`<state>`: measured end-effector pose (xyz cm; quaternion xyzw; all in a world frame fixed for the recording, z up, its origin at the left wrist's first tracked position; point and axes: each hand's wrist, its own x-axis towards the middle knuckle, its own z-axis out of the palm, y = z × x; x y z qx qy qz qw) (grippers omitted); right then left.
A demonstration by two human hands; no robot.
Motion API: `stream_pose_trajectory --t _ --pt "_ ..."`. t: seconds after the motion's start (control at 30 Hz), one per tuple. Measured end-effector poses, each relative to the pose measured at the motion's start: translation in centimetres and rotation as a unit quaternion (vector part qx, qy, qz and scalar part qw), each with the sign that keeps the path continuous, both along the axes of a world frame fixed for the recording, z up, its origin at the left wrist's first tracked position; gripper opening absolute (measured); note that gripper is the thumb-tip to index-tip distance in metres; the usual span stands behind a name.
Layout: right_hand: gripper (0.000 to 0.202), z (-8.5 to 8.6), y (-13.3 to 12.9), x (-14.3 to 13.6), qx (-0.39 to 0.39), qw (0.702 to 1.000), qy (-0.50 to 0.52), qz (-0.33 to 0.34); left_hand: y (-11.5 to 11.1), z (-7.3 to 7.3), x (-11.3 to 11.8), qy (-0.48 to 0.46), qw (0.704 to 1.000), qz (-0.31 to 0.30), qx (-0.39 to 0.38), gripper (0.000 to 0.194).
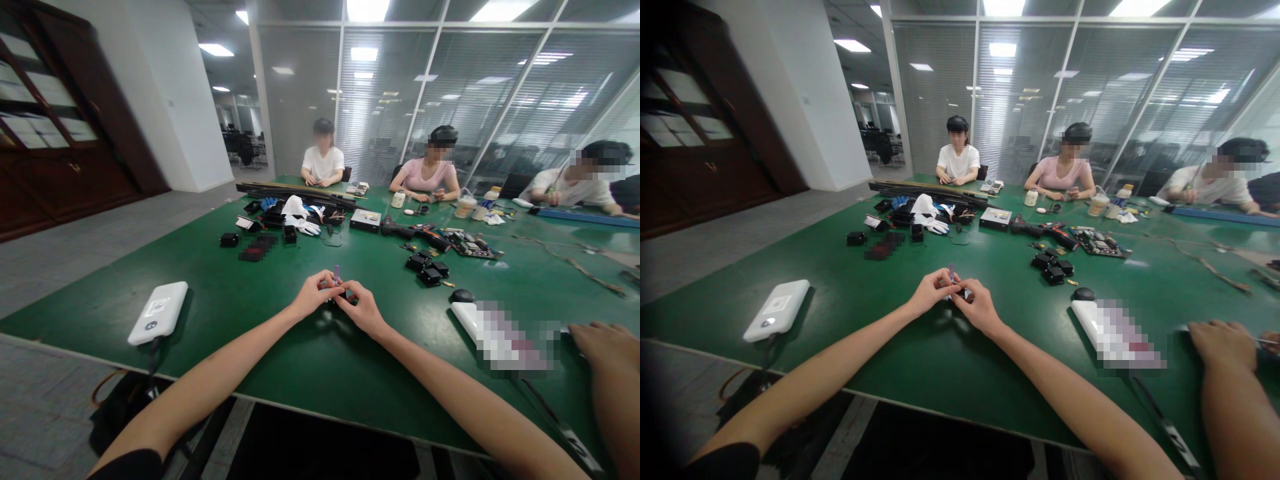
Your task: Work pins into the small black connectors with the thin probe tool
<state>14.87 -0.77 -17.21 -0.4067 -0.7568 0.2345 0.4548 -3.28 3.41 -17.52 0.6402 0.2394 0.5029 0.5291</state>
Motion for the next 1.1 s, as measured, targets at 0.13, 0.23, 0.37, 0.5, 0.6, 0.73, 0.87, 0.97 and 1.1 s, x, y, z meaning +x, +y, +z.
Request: stream_pose_trajectory --t 0.13,0.23,0.37,0.5,0.6,0.73,0.87,0.97,1.1 --pt "0.017 -0.1 0.2 -0.1 0.0 1.0 0.006 0.015 0.2 -0.4 0.1 0.005 1.0 -0.002 -0.008 0.043" --pt "0.019 -0.1 0.3 -0.1 0.002 1.0 0.009 0.017 0.2 -0.4 0.0 0.023 1.0 -0.003 -0.008 0.039" --pt "0.019 -0.1 0.3 0.0 0.004 1.0 0.014 0.024 -0.2 0.2 -0.4 0.039 0.999 -0.019 0.019 0.032" --pt "0.019 0.0 0.2 -0.1 0.004 0.999 0.011 0.033 -0.4 0.8 -0.8 0.041 0.997 -0.03 0.06 0.03" --pt "0.021 0.0 0.2 -0.1 0.009 0.999 0.009 0.032 -0.4 0.7 -0.8 0.036 0.997 -0.014 0.061 0.027" --pt "0.021 0.0 0.1 -0.1 0.016 0.999 0.002 0.029 -0.2 0.3 -0.5 0.018 0.999 -0.009 0.036 0.024" --pt "0.016 -0.1 0.2 -0.1 0.01 1.0 -0.003 0.019 0.1 0.0 -0.3 0.004 1.0 -0.009 0.019 0.029" --pt "0.015 -0.2 0.3 -0.1 0.009 1.0 0.002 0.007 0.2 -0.3 -0.2 0.006 1.0 -0.005 0.017 0.032" --pt "0.015 -0.3 0.4 0.0 0.005 1.0 0.003 0.013 0.4 -0.5 -0.1 0.007 1.0 -0.003 0.009 0.03"
